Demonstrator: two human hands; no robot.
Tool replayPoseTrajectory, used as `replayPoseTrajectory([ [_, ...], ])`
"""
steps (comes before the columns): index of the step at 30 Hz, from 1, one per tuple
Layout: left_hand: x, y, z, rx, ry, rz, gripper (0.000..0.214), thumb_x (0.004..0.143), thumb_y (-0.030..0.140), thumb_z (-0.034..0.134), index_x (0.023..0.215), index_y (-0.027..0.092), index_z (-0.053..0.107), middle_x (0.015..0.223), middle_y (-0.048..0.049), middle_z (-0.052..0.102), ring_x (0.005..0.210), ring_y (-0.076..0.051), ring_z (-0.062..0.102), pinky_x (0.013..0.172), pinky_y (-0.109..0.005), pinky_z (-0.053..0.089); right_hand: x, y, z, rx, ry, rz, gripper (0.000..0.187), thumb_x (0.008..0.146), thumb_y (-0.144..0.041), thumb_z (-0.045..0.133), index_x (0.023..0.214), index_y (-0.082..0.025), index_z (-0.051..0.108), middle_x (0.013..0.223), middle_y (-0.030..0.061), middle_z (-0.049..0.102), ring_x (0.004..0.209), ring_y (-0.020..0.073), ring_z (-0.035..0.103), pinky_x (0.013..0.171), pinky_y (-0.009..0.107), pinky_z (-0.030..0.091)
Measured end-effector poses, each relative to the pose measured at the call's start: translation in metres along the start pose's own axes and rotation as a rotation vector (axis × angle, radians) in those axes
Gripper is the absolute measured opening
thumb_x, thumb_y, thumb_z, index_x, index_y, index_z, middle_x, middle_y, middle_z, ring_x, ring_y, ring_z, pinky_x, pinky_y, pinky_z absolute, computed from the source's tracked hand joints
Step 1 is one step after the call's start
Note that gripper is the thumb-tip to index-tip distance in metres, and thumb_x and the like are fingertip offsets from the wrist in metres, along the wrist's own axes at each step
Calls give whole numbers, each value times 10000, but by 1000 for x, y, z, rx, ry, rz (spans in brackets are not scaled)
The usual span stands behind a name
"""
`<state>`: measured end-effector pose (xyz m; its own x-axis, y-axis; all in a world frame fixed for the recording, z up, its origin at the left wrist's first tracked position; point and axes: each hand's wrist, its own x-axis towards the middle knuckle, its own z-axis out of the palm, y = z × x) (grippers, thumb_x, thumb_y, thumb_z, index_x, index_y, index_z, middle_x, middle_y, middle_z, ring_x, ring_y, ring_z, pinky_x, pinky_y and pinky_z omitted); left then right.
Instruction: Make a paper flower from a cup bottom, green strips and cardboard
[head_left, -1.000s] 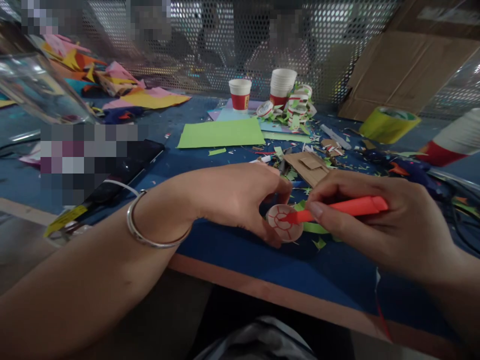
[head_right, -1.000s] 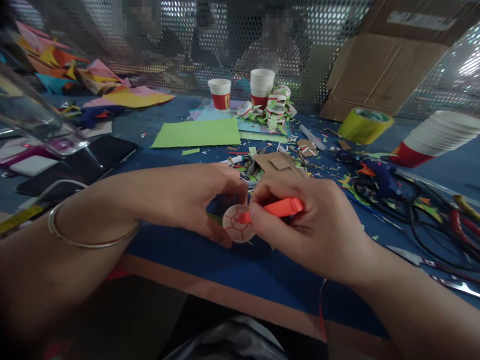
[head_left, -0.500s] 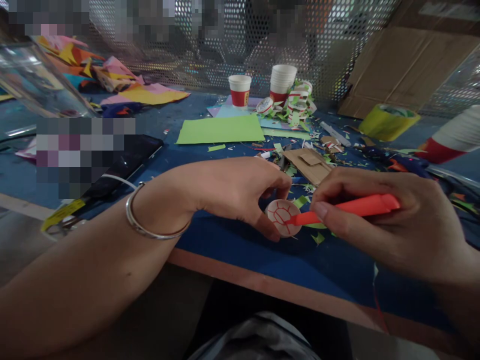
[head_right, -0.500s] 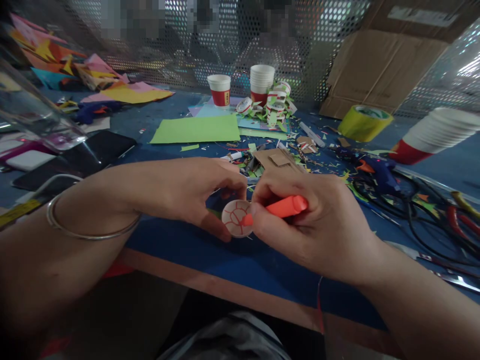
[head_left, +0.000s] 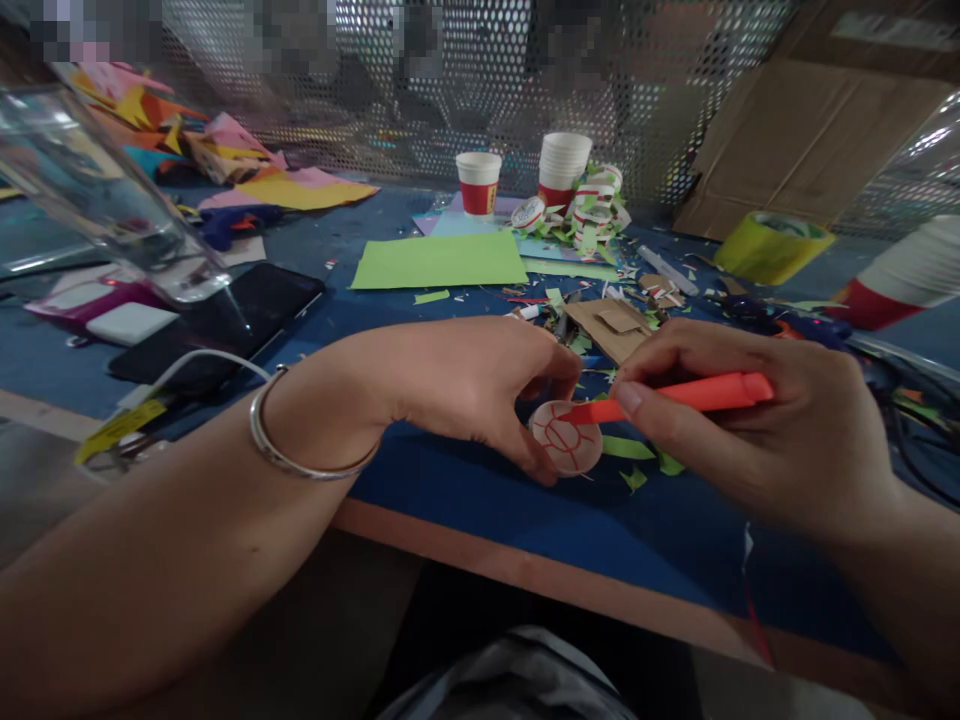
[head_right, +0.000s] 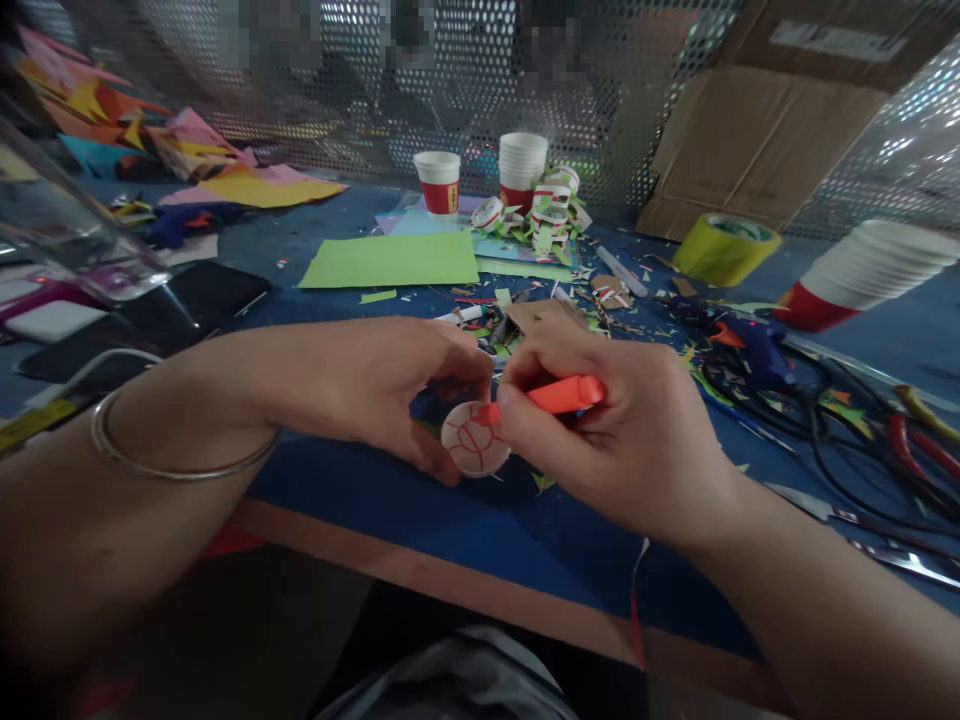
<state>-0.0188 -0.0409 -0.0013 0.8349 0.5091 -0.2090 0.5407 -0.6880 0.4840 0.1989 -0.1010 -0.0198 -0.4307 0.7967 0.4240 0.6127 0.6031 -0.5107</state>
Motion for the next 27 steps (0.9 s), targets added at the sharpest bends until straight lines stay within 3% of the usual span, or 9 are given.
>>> replayPoseTrajectory([
  [11,0,1,-1,-16,9,3,430,693,484,766,1027,229,677,900,-5,690,827,-203,600,715,-295,376,4,-1,2,9,-23,-11,167,897,-213,600,732,-219,625,658,-29,619,543,102,524,516,274,384],
  [27,1,-2,-1,18,6,3,396,729,537,749,913,205,636,834,12,638,715,-154,545,605,-285,295,3,-2,-1,-8,-35,-34,161,831,-174,622,682,-229,599,577,-55,571,473,90,472,495,271,373],
])
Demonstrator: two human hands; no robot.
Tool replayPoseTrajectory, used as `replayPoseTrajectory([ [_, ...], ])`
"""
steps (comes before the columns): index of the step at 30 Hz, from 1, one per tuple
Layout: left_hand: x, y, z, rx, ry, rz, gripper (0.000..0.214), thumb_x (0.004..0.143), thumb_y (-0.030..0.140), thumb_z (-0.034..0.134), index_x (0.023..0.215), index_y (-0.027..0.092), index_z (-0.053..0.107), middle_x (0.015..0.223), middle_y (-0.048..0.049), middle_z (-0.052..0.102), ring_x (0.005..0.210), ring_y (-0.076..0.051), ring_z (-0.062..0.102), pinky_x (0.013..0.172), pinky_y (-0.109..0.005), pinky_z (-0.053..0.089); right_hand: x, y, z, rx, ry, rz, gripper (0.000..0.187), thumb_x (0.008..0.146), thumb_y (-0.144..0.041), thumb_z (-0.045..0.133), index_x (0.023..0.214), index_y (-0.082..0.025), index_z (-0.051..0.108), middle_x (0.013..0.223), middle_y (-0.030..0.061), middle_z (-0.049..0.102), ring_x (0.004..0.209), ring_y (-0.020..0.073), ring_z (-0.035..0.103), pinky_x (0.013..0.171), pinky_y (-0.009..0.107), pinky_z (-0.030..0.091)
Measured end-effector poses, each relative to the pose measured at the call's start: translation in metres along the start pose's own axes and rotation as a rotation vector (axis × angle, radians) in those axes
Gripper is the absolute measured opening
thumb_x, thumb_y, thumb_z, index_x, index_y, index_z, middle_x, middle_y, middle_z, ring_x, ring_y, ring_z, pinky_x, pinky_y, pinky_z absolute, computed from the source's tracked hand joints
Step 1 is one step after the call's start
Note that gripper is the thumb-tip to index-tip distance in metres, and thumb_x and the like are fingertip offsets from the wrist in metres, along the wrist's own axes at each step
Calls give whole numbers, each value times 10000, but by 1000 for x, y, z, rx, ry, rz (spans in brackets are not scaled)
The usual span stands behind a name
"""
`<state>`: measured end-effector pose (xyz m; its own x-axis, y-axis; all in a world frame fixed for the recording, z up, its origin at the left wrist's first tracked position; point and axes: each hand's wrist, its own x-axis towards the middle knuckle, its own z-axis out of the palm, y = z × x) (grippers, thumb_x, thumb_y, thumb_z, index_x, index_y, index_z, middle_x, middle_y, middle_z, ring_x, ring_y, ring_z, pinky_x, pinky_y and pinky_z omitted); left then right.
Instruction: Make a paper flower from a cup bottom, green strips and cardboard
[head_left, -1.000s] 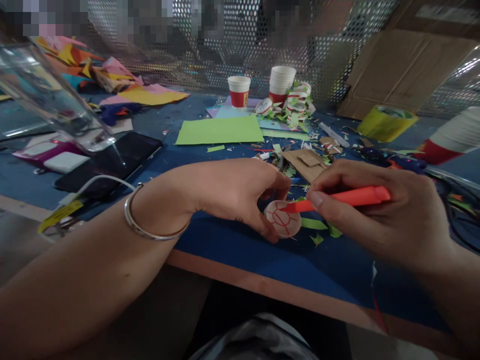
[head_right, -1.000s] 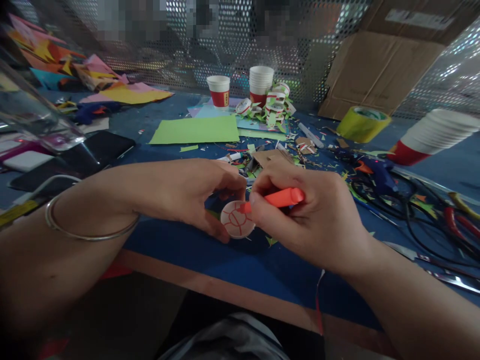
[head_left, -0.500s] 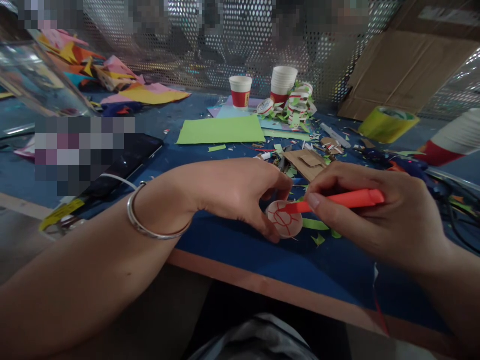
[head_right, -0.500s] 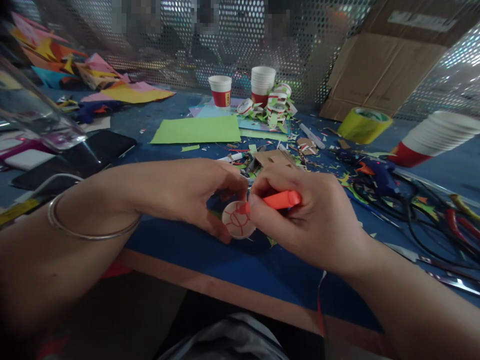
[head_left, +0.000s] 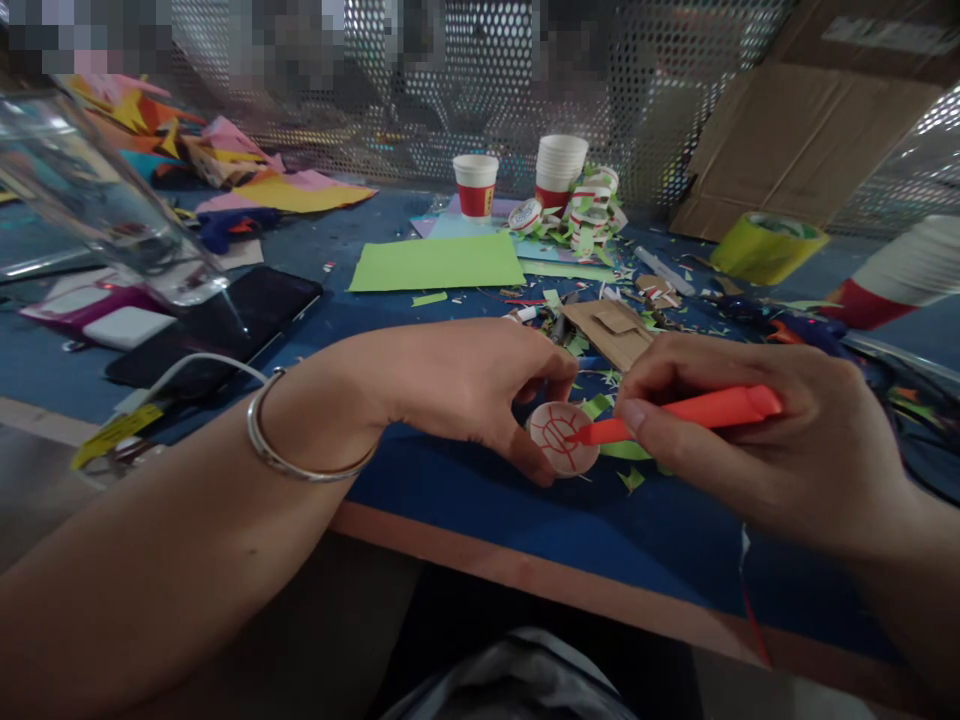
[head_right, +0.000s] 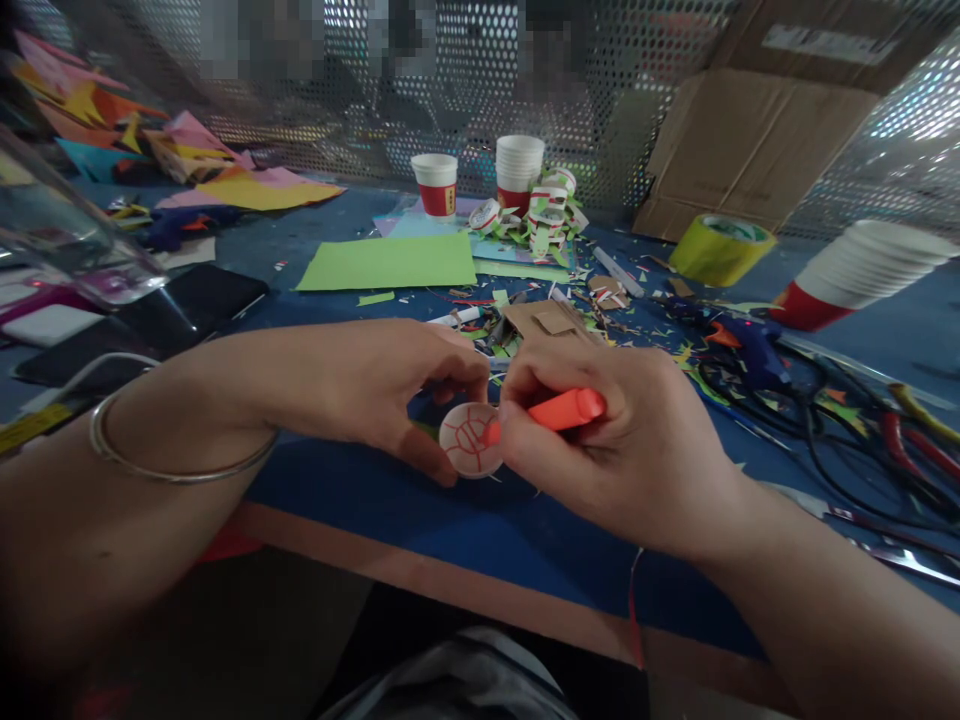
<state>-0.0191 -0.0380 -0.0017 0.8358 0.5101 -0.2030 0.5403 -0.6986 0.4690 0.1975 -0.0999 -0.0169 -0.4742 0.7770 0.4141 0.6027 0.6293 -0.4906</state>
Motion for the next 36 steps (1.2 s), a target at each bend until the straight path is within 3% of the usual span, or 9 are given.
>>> replayPoseTrajectory([
  [8,0,-2,1,-12,-7,-5,391,728,538,748,899,209,625,814,11,626,698,-153,534,598,-286,289,-1,0,-1,4,-15,25,169,826,-177,608,674,-246,582,593,-39,599,476,122,498,493,303,381],
  [17,-5,1,2,-35,-13,-5,389,725,496,770,954,208,643,835,12,662,693,-148,552,591,-281,299,-3,-1,3,-2,51,57,148,870,-196,612,726,-233,618,657,-21,649,534,130,545,501,299,375],
  [27,-3,2,2,-69,-12,1,445,721,454,791,1072,208,670,888,11,686,719,-148,573,619,-268,321,-1,0,4,10,23,38,153,875,-200,605,725,-232,617,662,-19,626,541,124,523,514,297,387],
  [36,-3,1,3,-74,-17,-13,441,722,453,795,1057,198,667,876,12,684,711,-141,572,617,-264,319,0,1,4,15,33,36,154,866,-201,596,715,-213,621,642,-22,622,515,106,495,477,274,367],
])
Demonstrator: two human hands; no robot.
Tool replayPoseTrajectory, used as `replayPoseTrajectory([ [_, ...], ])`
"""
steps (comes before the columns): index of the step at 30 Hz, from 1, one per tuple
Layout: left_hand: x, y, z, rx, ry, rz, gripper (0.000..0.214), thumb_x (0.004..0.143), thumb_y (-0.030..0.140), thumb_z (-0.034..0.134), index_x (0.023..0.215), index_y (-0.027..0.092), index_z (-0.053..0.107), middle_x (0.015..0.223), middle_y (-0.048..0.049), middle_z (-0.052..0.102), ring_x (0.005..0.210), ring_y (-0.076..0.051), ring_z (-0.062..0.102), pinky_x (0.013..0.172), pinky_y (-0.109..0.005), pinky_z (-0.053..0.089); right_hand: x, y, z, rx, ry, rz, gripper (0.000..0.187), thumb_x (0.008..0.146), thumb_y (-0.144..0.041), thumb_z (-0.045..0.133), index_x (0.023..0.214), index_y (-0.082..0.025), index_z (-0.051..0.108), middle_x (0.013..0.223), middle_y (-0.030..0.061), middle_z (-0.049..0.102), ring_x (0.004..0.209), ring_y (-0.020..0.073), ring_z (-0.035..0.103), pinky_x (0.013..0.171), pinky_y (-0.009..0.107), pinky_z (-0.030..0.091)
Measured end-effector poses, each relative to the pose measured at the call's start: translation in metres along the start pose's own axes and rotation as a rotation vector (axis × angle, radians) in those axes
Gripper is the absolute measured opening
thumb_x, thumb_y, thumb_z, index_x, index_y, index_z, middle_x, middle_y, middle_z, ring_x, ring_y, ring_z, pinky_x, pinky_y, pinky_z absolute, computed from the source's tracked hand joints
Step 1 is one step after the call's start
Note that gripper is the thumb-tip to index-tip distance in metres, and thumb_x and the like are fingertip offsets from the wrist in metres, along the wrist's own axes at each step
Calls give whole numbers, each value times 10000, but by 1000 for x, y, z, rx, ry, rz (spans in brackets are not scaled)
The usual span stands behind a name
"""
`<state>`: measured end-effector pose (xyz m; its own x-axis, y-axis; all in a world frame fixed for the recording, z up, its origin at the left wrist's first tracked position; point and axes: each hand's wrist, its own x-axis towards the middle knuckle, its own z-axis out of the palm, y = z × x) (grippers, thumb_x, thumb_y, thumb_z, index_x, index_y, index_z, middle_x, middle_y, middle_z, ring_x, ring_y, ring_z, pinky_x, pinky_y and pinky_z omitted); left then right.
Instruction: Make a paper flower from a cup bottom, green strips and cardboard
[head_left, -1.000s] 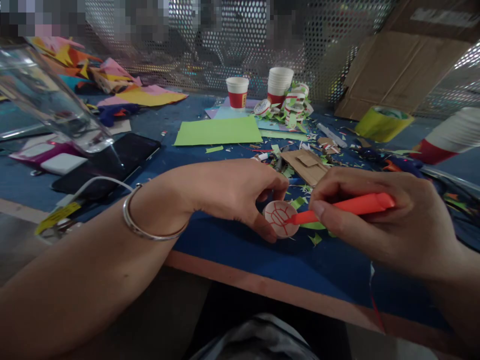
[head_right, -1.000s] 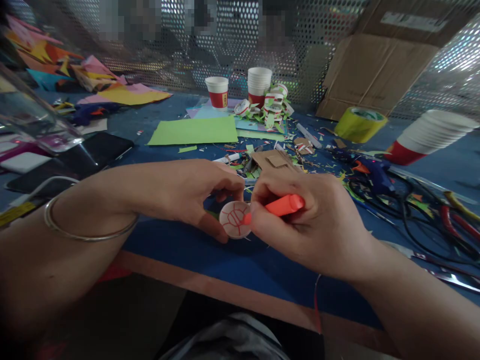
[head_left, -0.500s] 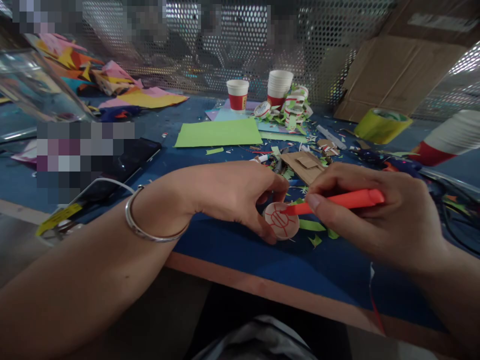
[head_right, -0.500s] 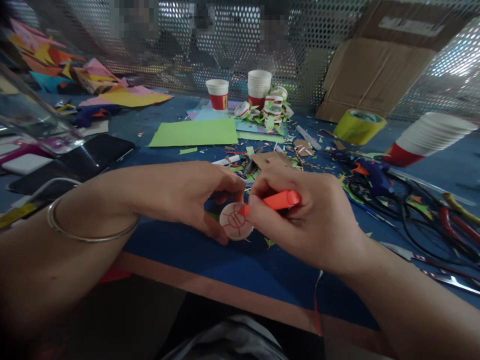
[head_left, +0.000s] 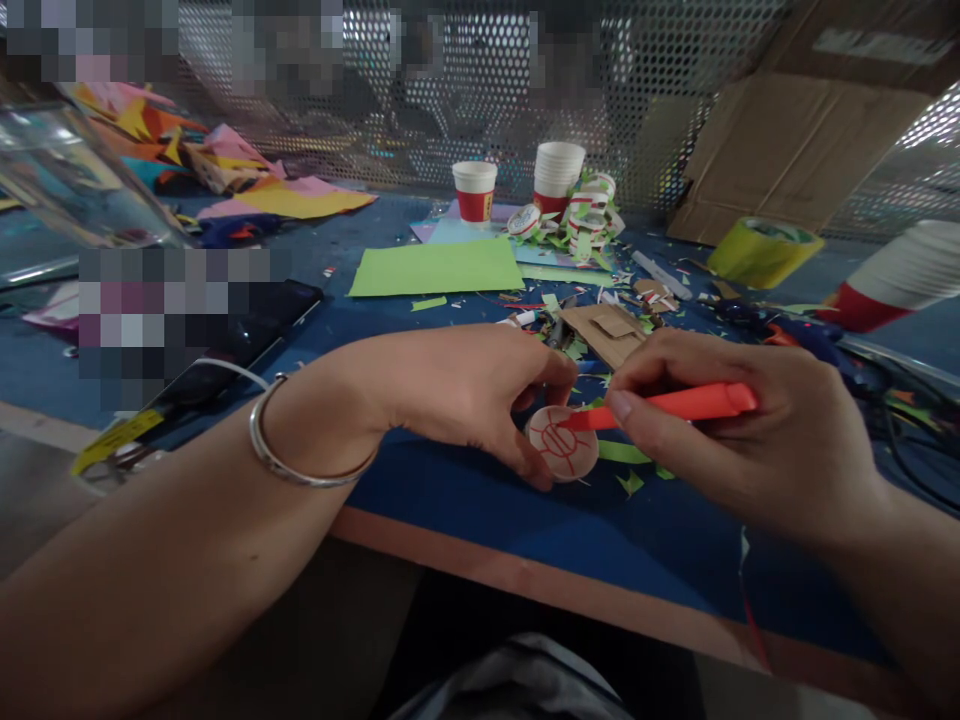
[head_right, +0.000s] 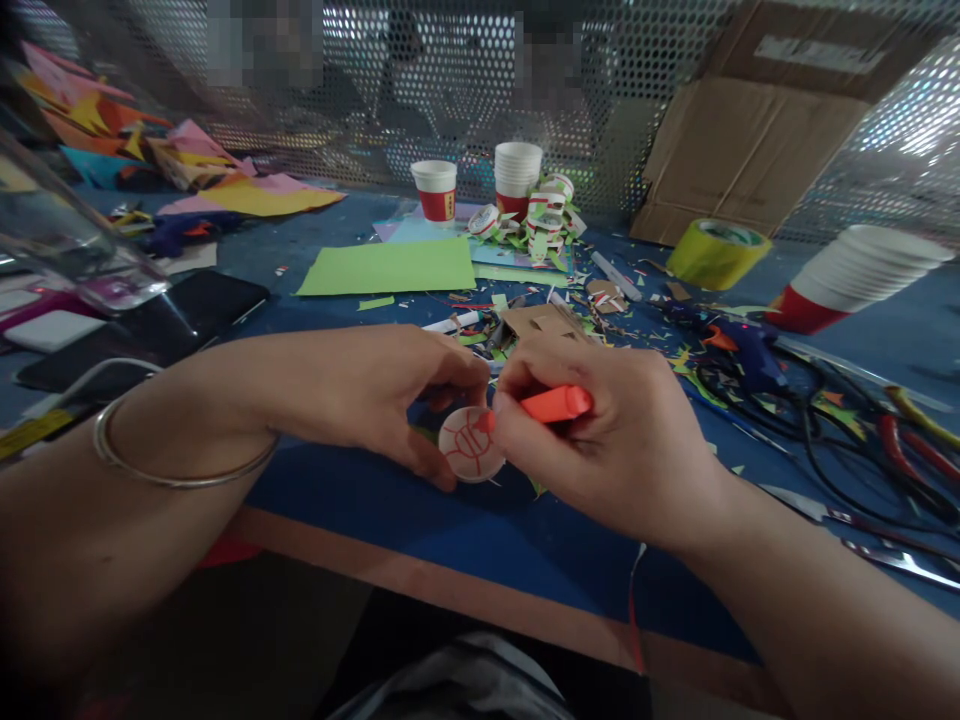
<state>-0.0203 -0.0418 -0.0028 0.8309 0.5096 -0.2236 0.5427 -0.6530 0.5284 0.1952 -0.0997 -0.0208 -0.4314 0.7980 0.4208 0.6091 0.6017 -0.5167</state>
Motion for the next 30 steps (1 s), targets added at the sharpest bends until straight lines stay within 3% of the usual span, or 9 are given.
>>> replayPoseTrajectory([
  [10,0,0,-1,14,-4,-6,400,726,470,785,987,198,651,841,13,664,695,-140,551,605,-272,299,1,-1,-2,-5,-14,-18,154,837,-183,604,686,-214,615,570,-40,555,475,93,454,485,274,366],
  [30,0,-6,0,29,13,5,386,718,521,762,878,205,609,773,28,593,649,-129,499,576,-282,280,-3,0,-4,-12,12,-34,147,834,-171,620,695,-220,619,592,-46,590,474,89,470,484,273,356],
])
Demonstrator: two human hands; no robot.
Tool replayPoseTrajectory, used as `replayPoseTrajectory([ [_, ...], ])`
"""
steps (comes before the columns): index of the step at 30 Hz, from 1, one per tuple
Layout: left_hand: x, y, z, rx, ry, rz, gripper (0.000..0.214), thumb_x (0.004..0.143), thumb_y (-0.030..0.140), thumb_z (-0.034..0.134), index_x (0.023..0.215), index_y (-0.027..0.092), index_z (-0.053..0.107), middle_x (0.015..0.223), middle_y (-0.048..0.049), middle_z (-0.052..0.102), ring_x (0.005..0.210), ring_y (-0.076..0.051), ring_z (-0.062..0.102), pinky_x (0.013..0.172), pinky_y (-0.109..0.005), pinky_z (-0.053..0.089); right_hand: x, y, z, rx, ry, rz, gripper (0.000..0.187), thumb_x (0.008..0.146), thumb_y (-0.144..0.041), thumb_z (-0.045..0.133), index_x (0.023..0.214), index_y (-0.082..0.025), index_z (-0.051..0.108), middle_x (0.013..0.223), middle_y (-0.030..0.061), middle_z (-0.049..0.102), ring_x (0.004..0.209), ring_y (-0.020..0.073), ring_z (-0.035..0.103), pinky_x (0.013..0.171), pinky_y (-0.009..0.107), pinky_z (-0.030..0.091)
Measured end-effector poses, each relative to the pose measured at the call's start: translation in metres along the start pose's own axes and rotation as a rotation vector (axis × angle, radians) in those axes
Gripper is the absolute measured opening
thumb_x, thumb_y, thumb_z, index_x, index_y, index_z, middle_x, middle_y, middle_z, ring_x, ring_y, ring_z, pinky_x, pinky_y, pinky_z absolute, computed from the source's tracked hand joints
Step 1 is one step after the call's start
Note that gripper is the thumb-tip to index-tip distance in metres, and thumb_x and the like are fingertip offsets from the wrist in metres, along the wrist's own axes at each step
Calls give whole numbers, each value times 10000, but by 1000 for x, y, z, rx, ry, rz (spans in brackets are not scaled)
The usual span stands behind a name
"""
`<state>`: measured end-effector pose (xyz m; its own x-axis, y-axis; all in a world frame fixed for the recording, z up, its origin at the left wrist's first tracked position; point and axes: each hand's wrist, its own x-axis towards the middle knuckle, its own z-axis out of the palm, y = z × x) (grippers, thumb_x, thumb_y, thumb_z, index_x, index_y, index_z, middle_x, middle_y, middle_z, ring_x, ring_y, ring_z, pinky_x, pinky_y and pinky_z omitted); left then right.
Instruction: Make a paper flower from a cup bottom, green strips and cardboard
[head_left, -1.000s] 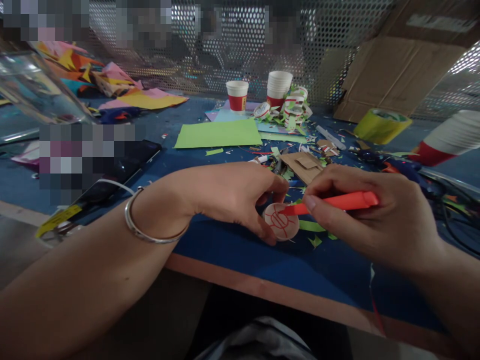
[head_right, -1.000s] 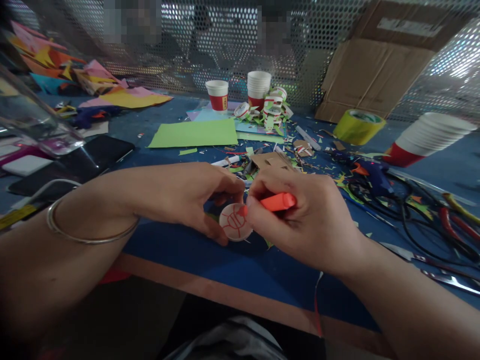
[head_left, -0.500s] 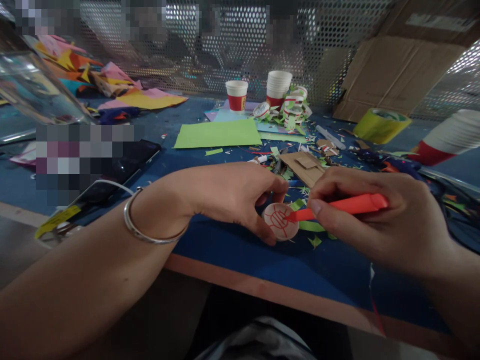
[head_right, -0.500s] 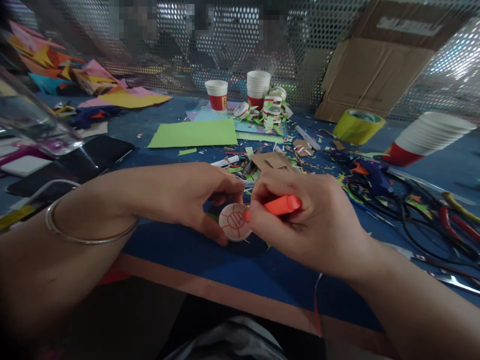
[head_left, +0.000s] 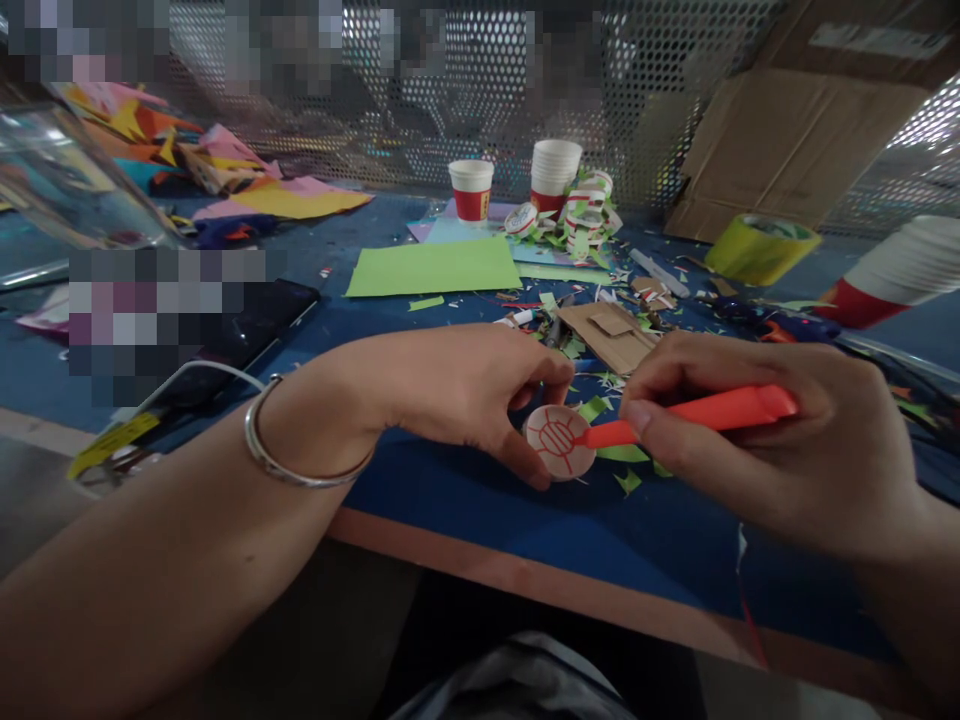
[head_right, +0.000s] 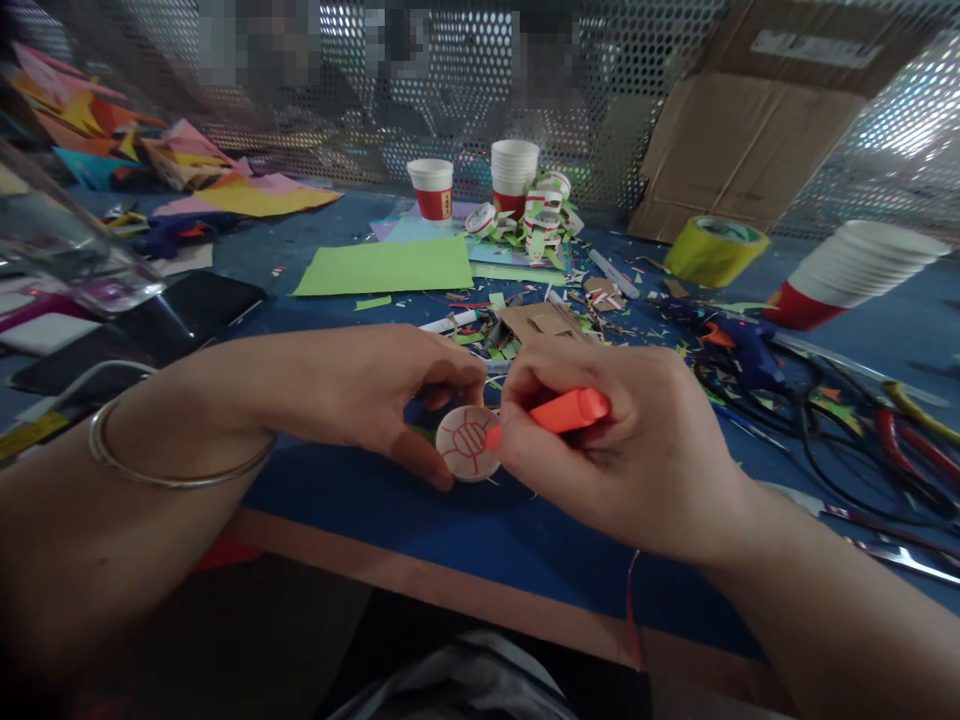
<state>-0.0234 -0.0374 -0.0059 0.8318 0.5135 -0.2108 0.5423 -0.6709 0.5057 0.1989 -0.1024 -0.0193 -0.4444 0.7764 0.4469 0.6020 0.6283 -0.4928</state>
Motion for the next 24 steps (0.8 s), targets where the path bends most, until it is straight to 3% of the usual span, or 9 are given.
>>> replayPoseTrajectory([
  [13,1,3,-2,-63,-16,-19,412,723,469,780,1023,213,660,890,20,679,733,-142,565,642,-268,334,6,-6,3,83,-41,-10,111,845,-217,656,735,-217,642,656,-25,616,537,106,509,517,270,396],
  [24,3,3,-2,-71,-15,1,394,705,465,776,988,214,666,851,15,672,735,-158,570,660,-275,352,6,-5,3,102,-51,-7,123,842,-211,655,723,-227,629,625,-38,603,527,111,517,527,282,402],
])
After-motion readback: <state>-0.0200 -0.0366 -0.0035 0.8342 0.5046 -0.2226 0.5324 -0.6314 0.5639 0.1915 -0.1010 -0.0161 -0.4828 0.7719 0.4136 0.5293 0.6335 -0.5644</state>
